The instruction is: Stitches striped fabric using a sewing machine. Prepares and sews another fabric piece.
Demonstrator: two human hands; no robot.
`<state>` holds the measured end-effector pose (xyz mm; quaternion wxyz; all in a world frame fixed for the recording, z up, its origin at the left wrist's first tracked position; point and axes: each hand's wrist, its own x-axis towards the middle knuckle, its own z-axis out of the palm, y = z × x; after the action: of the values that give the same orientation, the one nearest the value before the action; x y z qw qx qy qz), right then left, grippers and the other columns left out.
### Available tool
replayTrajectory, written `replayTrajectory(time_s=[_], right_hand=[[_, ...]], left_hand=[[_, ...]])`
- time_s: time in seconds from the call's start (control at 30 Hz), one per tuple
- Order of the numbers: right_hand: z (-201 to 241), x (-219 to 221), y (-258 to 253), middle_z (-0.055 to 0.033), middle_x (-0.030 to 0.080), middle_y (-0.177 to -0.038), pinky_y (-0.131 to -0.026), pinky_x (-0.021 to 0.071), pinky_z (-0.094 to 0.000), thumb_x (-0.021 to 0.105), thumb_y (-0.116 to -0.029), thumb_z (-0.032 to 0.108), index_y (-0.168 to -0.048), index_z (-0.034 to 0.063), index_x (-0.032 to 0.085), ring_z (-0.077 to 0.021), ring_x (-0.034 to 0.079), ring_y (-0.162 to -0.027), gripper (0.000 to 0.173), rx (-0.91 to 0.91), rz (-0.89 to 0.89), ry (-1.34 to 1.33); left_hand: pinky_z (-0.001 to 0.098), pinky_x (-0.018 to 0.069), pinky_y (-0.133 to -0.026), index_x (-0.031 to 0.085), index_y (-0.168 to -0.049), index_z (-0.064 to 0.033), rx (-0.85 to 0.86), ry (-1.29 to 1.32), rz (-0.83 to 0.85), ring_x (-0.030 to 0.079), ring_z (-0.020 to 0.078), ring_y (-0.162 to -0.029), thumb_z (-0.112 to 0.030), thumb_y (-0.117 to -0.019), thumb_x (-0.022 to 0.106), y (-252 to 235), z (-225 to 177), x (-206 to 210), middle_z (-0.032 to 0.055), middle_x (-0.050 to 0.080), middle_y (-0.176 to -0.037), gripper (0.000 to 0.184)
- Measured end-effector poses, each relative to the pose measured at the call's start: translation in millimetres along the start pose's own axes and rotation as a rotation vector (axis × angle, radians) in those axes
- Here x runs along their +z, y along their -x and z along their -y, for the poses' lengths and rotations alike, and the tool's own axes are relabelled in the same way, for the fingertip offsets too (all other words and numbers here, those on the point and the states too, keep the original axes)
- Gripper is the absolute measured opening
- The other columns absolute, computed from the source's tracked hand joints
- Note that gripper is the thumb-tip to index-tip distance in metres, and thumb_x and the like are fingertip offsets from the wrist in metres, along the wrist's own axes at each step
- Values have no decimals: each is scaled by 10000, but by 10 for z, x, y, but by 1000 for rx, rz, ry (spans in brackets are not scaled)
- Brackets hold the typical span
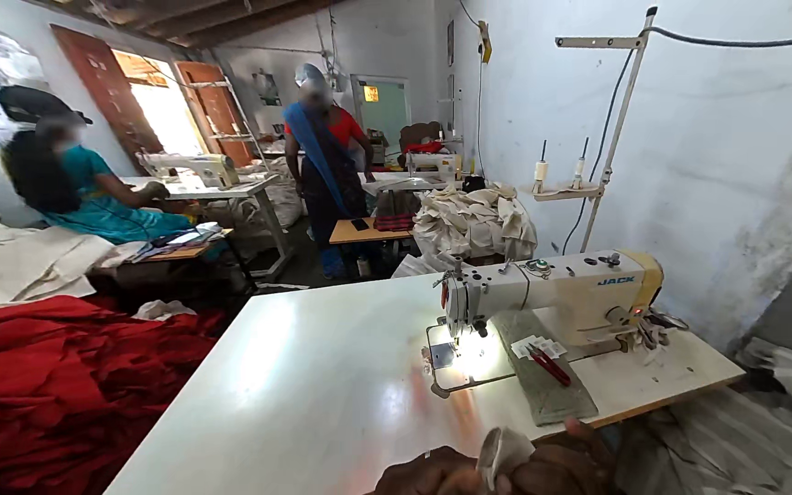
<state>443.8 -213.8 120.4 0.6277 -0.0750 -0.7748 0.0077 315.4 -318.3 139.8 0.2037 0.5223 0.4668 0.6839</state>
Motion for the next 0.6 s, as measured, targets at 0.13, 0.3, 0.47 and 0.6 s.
replayTrajectory(time_s=[0.13,0.3,0.47,0.6], right_hand=[[-60,-8,-10,38,646,-892,-1199,245,-392,639,-989,251,-978,193,707,-101,600,-958,90,-1,80,-103],[-228,46,-12,22,671,-1112,-1108,443,-317,623,-1022,347,-1213,171,699,-61,618,-1108,271,285,149,-563],[-365,53,-196,-52,732,-1003,-871,574,-237,739,-946,236,-1056,-11,736,-50,679,-966,270,496,419,-936],[-322,48,-282,-25,688,-867,-704,551,-151,740,-934,114,-928,-26,732,1,639,-786,141,556,468,-1023]], left_hand=[[206,587,-779,765,-981,-2,88,-31,86,685,10,-856,-148,-944,740,-36,-16,-122,10,750,-930,153],[151,521,-706,692,-930,14,106,-157,71,606,-22,-776,-169,-1032,616,-36,97,-194,14,668,-844,223],[258,516,-637,643,-899,42,137,-551,-9,620,139,-715,-176,-1048,534,57,116,17,140,645,-801,286],[279,535,-690,668,-917,62,182,-559,-5,656,179,-778,-116,-1028,506,74,103,25,177,675,-845,264]])
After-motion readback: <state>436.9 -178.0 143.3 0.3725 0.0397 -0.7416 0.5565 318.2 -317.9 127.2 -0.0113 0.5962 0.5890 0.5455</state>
